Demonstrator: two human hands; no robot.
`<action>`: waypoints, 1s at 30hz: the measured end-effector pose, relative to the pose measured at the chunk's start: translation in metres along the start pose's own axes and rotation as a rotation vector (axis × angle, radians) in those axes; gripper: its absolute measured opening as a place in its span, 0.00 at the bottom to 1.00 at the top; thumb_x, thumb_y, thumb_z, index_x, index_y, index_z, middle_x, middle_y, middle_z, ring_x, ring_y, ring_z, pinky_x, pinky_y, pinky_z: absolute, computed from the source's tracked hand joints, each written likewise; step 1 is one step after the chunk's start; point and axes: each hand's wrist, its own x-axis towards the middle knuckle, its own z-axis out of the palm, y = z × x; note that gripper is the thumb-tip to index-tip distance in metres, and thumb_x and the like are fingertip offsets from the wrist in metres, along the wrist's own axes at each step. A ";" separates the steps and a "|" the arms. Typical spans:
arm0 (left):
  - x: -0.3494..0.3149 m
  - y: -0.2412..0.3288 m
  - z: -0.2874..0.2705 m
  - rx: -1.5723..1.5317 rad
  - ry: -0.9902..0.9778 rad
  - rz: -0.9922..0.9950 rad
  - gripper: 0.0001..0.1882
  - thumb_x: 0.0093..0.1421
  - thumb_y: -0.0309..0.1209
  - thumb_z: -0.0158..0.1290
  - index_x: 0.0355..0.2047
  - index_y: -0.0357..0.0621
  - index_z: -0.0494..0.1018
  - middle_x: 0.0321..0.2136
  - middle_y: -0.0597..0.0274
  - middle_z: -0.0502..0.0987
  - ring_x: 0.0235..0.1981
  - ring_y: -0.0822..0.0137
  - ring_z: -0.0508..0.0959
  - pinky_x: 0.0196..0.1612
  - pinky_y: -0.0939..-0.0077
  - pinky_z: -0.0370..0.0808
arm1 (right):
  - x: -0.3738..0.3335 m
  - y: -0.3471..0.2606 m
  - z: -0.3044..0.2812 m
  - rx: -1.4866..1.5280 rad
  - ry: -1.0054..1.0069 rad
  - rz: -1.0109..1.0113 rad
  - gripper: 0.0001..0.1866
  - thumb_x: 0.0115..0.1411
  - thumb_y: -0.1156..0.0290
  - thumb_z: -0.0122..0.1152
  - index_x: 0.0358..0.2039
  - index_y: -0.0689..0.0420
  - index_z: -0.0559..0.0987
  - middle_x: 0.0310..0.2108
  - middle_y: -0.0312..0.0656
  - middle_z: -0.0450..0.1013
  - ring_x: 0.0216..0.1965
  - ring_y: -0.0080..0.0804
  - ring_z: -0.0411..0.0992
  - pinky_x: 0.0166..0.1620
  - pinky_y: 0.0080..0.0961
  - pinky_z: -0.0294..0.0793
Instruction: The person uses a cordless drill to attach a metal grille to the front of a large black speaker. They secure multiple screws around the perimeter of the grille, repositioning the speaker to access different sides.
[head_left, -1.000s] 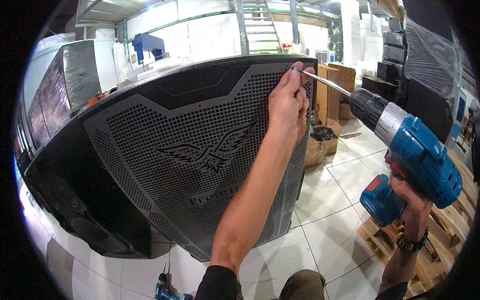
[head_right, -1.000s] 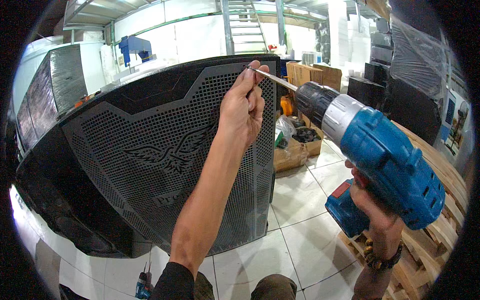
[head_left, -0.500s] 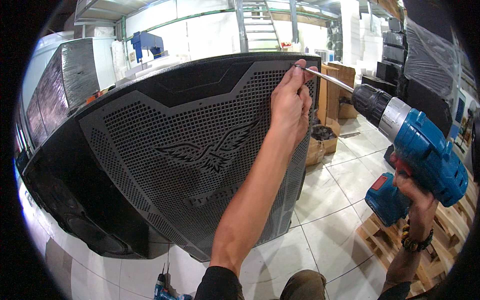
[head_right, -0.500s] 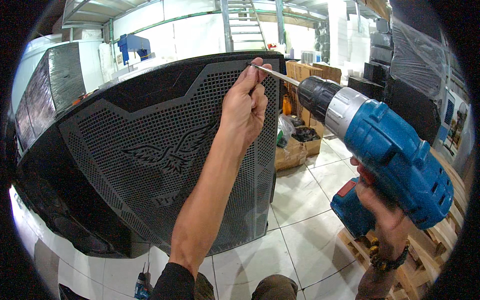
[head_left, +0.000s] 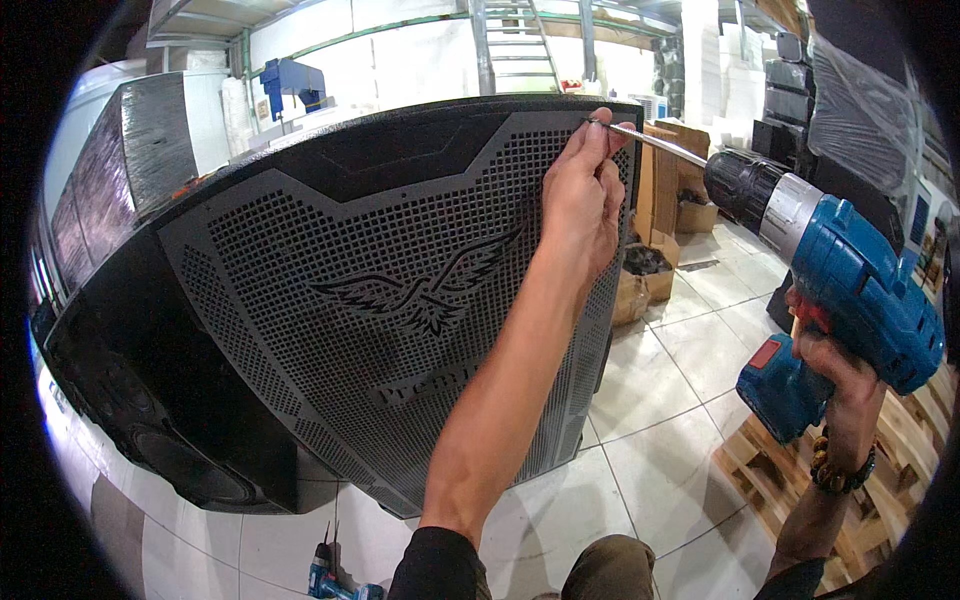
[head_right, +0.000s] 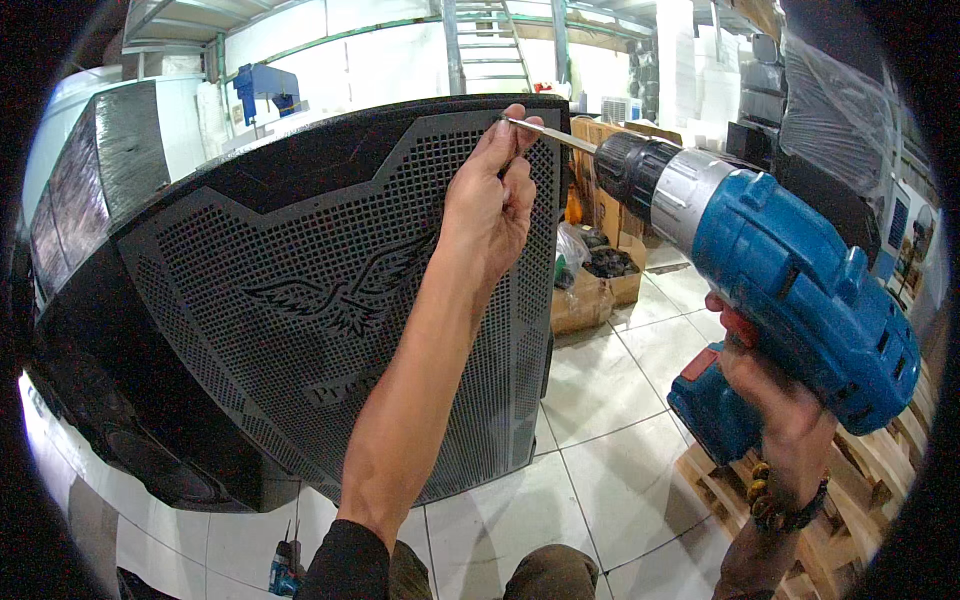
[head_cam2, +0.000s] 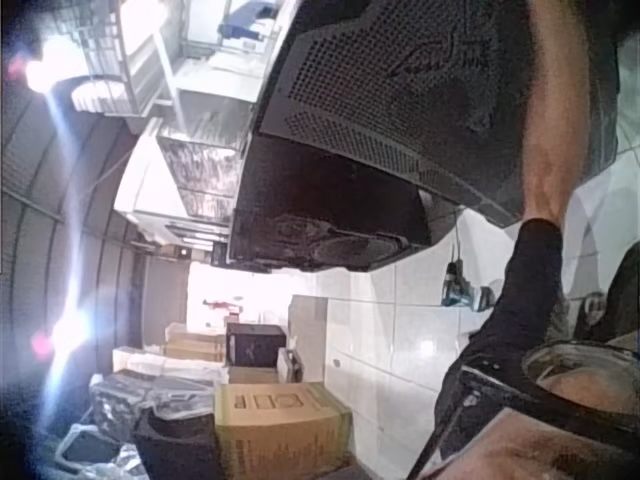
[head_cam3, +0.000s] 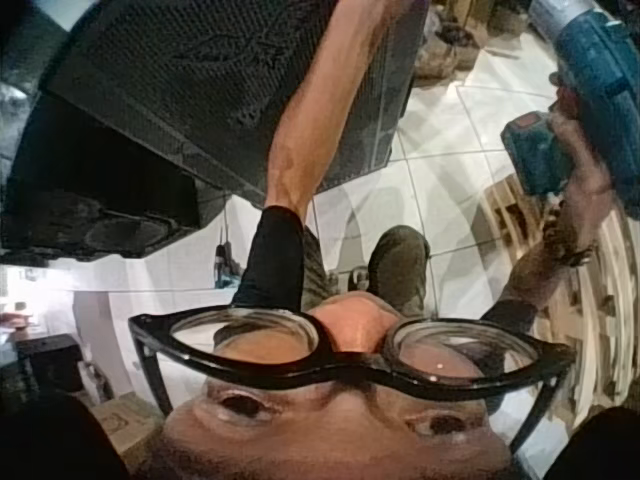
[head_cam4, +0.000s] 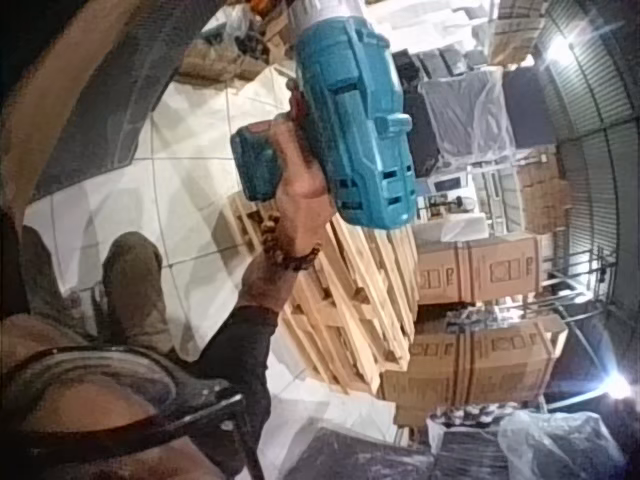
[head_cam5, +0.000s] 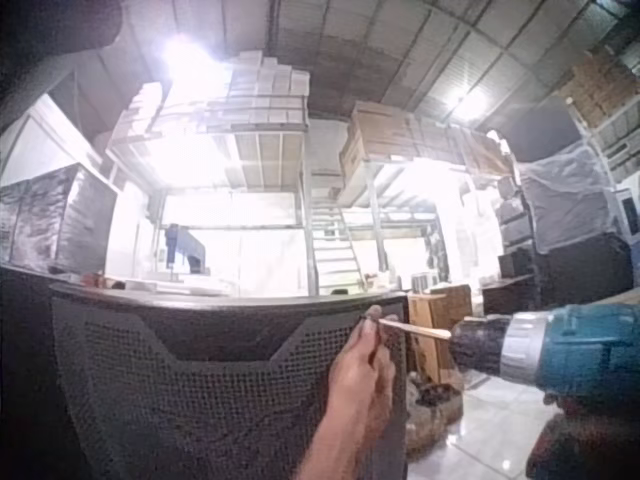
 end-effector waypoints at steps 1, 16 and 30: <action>0.000 0.001 0.001 -0.006 0.001 0.001 0.15 0.70 0.34 0.38 0.51 0.41 0.67 0.39 0.61 0.75 0.14 0.83 0.57 0.13 0.89 0.57 | 0.000 0.000 0.000 0.007 -0.002 0.006 0.16 0.52 0.77 0.62 0.43 0.62 0.78 0.41 0.45 0.77 0.43 0.31 0.75 0.50 0.29 0.72; -0.001 -0.001 -0.002 -0.002 -0.036 0.008 0.14 0.70 0.34 0.38 0.49 0.43 0.68 0.40 0.61 0.74 0.14 0.83 0.58 0.14 0.89 0.57 | 0.003 -0.006 0.000 -0.116 0.008 -0.008 0.19 0.50 0.76 0.61 0.44 0.62 0.77 0.41 0.47 0.77 0.42 0.35 0.76 0.49 0.32 0.73; 0.000 -0.008 0.005 0.029 -0.038 -0.028 0.15 0.70 0.36 0.40 0.49 0.42 0.68 0.40 0.63 0.75 0.15 0.83 0.57 0.15 0.89 0.55 | 0.012 -0.006 -0.013 -0.048 -0.004 0.050 0.22 0.48 0.67 0.55 0.44 0.63 0.77 0.39 0.43 0.76 0.33 0.27 0.72 0.43 0.25 0.70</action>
